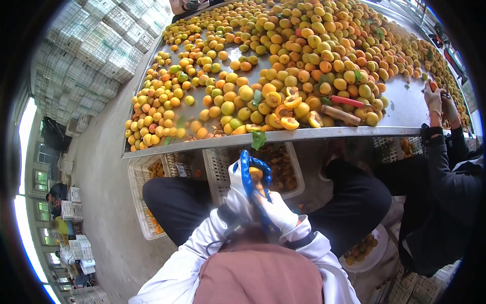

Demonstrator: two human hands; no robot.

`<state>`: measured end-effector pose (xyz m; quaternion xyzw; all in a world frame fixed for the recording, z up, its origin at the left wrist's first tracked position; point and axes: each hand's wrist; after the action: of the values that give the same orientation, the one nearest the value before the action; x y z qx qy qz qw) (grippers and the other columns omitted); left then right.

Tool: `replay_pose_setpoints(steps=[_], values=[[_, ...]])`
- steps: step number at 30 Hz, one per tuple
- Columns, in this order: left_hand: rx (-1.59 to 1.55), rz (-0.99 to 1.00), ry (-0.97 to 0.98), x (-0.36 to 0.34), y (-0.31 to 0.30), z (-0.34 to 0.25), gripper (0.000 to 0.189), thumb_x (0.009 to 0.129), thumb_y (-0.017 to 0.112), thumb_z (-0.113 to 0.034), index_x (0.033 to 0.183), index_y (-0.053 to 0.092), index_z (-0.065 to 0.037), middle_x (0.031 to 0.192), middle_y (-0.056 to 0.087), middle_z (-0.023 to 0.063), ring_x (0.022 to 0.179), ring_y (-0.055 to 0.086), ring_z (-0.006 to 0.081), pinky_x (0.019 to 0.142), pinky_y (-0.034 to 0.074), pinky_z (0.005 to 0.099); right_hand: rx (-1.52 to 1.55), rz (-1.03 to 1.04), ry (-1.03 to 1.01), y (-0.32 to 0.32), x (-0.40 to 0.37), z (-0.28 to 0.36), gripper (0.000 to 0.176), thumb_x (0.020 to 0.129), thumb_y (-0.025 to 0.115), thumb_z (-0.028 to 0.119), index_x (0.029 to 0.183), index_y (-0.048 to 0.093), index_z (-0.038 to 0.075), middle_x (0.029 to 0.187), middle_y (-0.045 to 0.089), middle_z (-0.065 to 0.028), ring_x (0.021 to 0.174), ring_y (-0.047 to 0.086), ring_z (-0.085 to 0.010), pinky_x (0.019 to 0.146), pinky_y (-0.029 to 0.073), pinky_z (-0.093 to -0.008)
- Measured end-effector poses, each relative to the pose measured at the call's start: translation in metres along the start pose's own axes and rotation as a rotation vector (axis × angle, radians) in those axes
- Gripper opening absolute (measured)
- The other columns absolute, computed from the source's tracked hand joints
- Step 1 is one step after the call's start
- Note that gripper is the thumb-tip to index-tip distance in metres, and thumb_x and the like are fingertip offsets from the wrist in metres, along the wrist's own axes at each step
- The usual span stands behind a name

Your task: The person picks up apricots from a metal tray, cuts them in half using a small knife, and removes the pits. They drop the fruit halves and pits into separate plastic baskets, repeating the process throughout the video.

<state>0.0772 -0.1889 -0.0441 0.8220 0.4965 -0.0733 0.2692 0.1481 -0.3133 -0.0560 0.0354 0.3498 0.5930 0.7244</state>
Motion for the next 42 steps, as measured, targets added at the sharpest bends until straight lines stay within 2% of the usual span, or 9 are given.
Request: replay_pose_setpoints(steps=[6,15,21,27,32,35,39,40,42], values=[[0.144,-0.044,0.237,0.000,-0.002,0.008,0.058,0.106,0.043,-0.046,0.080,0.066,0.001,0.070,0.067,0.0107,0.055,0.061,0.0173,0.052,0.051,0.0286,-0.001,0.012,0.011,-0.002,0.005,-0.011,0.029,0.103,0.056,0.029,0.107,0.064,0.002,0.078,0.061,0.0004,0.065,0.052,-0.0074,0.056,0.044,-0.0254],[0.053,-0.006,0.004,-0.005,0.006,-0.006,0.063,0.107,0.039,-0.046,0.073,0.064,0.000,0.062,0.063,0.0129,0.050,0.059,0.0200,0.047,0.048,0.0309,0.080,0.013,0.125,-0.009,0.005,-0.008,0.031,0.103,0.057,0.034,0.106,0.064,0.004,0.072,0.058,0.0006,0.056,0.051,-0.0093,0.048,0.040,-0.0255],[0.298,0.042,0.458,0.001,-0.002,0.013,0.064,0.109,0.035,-0.041,0.073,0.065,0.002,0.064,0.064,0.0134,0.055,0.060,0.0198,0.054,0.048,0.0294,0.712,0.442,0.406,-0.015,0.004,-0.001,0.034,0.103,0.053,0.040,0.088,0.052,0.009,0.060,0.046,-0.0045,0.039,0.042,-0.0142,0.035,0.035,-0.0272],[-0.131,0.353,-0.126,0.001,-0.001,-0.009,0.067,0.107,0.034,-0.048,0.070,0.060,0.002,0.063,0.062,0.0153,0.049,0.059,0.0258,0.049,0.050,0.0347,0.463,0.310,0.241,-0.014,-0.004,-0.001,0.032,0.103,0.054,0.041,0.107,0.052,0.010,0.066,0.049,-0.0076,0.043,0.046,-0.0161,0.038,0.039,-0.0308],[-0.499,0.569,-0.410,-0.007,0.001,-0.019,0.060,0.106,0.038,-0.049,0.076,0.061,-0.003,0.065,0.061,0.0167,0.058,0.062,0.0305,0.067,0.056,0.0480,0.642,0.432,0.269,-0.027,-0.001,-0.028,0.030,0.103,0.054,0.038,0.113,0.051,0.011,0.068,0.049,-0.0077,0.043,0.046,-0.0165,0.038,0.039,-0.0323],[-0.352,0.193,-0.403,-0.002,0.004,-0.014,0.058,0.105,0.041,-0.050,0.081,0.063,-0.002,0.070,0.063,0.0154,0.062,0.064,0.0310,0.070,0.058,0.0487,0.442,0.539,0.139,-0.025,-0.002,-0.020,0.033,0.101,0.055,0.040,0.113,0.052,0.010,0.069,0.049,-0.0081,0.044,0.046,-0.0171,0.037,0.040,-0.0335],[0.157,-0.011,0.263,0.009,-0.020,-0.010,0.052,0.106,0.049,-0.042,0.083,0.066,0.002,0.072,0.066,0.0097,0.065,0.064,0.0199,0.063,0.054,0.0332,0.778,0.514,0.095,-0.017,0.003,-0.011,0.026,0.101,0.058,0.035,0.105,0.056,0.009,0.065,0.048,-0.0046,0.044,0.046,-0.0135,0.036,0.037,-0.0287],[0.345,-0.069,0.417,0.005,-0.021,-0.022,0.047,0.106,0.050,-0.036,0.081,0.067,0.000,0.068,0.064,0.0068,0.064,0.062,0.0136,0.061,0.049,0.0287,0.436,0.203,0.081,-0.015,0.010,-0.010,0.027,0.101,0.059,0.034,0.096,0.055,0.008,0.063,0.048,-0.0026,0.044,0.045,-0.0120,0.037,0.037,-0.0281],[1.034,-0.137,0.820,-0.003,-0.035,-0.060,0.022,0.095,0.061,-0.022,0.087,0.068,-0.002,0.081,0.067,0.0122,0.077,0.066,0.0274,0.073,0.052,0.0384,-0.068,-0.275,0.043,-0.011,0.024,-0.019,0.031,0.100,0.061,0.035,0.084,0.054,0.009,0.059,0.050,0.0002,0.042,0.043,-0.0097,0.039,0.037,-0.0274]])
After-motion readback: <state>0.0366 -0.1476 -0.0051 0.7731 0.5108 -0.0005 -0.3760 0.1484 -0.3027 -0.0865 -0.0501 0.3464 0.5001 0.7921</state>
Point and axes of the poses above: each hand's wrist, its own x-axis towards the middle knuckle, its own y-axis out of the palm, z = x × y
